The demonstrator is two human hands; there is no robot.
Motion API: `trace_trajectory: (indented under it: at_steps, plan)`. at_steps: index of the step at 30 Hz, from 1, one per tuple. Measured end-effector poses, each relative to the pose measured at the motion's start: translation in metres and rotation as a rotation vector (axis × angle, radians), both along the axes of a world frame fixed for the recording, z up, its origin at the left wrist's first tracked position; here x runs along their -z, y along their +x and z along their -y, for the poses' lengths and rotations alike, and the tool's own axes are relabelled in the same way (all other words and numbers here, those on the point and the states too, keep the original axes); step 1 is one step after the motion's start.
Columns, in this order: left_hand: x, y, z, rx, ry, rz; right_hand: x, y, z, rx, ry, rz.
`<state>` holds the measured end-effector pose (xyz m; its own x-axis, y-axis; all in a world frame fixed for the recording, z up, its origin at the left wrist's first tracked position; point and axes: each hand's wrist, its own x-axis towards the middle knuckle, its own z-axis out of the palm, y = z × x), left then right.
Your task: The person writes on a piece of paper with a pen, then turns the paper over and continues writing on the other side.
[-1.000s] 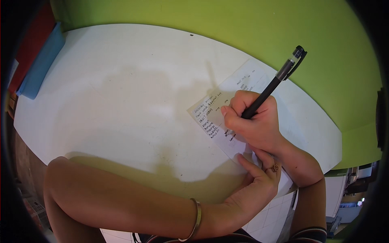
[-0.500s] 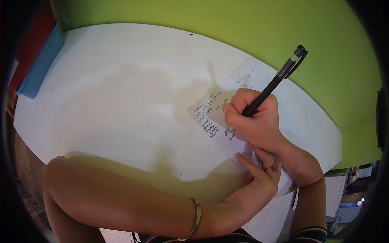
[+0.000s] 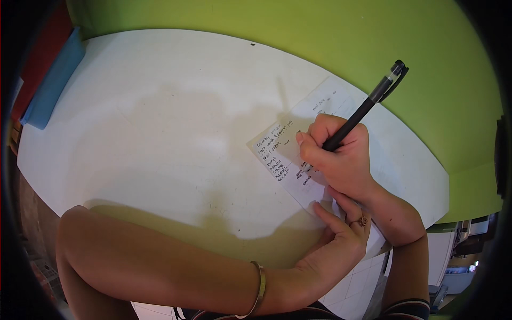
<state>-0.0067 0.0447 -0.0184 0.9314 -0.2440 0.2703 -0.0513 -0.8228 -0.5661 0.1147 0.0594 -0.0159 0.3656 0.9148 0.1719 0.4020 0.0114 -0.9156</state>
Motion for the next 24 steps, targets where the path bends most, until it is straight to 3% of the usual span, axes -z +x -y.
trace_trajectory:
  at_steps: [24]
  plan:
    - [-0.0033, -0.0019, -0.0010, -0.005, 0.011, 0.003, -0.0008, 0.0005, -0.0003, -0.020, 0.012, 0.054]
